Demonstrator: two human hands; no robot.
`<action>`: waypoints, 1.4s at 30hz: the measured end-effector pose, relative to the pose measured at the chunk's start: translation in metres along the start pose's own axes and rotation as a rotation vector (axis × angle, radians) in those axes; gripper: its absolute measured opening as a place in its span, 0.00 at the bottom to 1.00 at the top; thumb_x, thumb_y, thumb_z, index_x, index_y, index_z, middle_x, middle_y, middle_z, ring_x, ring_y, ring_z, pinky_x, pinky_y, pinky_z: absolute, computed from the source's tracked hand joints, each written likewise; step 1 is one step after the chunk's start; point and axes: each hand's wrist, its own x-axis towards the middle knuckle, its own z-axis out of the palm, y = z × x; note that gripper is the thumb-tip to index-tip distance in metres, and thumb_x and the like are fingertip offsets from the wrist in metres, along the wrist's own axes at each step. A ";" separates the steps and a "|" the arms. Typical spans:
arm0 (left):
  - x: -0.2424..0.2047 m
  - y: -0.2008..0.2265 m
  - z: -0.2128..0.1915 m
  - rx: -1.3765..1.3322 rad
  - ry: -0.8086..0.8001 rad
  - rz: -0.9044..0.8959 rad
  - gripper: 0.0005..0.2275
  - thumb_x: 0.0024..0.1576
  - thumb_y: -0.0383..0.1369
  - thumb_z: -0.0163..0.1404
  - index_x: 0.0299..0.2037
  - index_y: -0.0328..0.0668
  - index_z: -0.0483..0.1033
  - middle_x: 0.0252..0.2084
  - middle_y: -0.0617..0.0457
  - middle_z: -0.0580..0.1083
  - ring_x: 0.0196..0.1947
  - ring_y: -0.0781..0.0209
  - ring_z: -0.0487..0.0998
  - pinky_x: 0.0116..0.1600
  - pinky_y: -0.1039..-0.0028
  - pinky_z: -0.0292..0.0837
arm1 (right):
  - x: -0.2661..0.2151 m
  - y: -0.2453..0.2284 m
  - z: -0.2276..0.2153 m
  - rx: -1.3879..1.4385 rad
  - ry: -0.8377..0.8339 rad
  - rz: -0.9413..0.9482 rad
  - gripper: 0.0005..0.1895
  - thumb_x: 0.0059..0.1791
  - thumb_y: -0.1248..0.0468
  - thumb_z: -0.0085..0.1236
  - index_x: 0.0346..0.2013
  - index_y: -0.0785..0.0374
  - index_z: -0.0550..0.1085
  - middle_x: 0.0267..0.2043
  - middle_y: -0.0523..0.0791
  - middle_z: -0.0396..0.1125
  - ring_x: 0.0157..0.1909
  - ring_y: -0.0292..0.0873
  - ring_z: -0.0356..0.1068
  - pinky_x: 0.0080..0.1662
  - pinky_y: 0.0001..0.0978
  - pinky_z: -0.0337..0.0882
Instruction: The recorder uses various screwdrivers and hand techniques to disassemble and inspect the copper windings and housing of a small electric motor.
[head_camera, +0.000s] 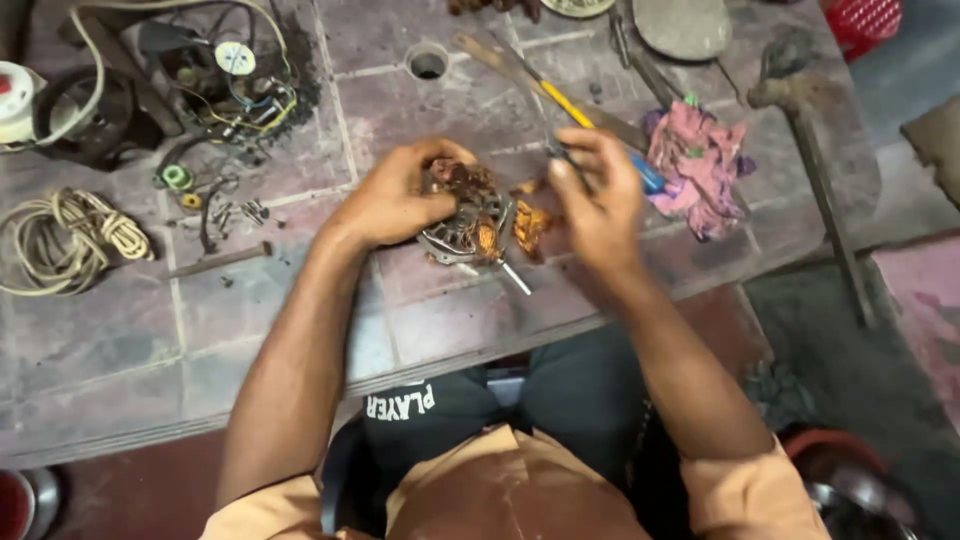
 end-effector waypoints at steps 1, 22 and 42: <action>-0.002 -0.002 -0.004 0.005 0.008 -0.012 0.19 0.47 0.20 0.52 0.51 0.30 0.77 0.45 0.49 0.79 0.48 0.58 0.78 0.56 0.71 0.74 | -0.011 -0.012 -0.003 0.009 -0.010 0.006 0.15 0.57 0.73 0.57 0.58 0.67 0.71 0.36 0.39 0.66 0.32 0.31 0.60 0.35 0.23 0.61; -0.002 0.005 0.001 0.113 0.244 -0.137 0.16 0.53 0.24 0.47 0.52 0.38 0.77 0.42 0.51 0.81 0.42 0.63 0.81 0.52 0.73 0.76 | -0.071 -0.048 -0.003 -0.591 -0.120 -0.286 0.13 0.50 0.73 0.61 0.49 0.67 0.76 0.43 0.52 0.74 0.42 0.48 0.77 0.43 0.35 0.74; 0.003 0.019 0.019 -0.204 0.122 -0.337 0.35 0.48 0.19 0.48 0.70 0.42 0.56 0.46 0.54 0.77 0.44 0.63 0.78 0.49 0.73 0.75 | -0.041 -0.025 0.034 -0.365 -0.091 -0.072 0.12 0.54 0.72 0.58 0.53 0.69 0.75 0.33 0.43 0.70 0.33 0.34 0.67 0.37 0.25 0.66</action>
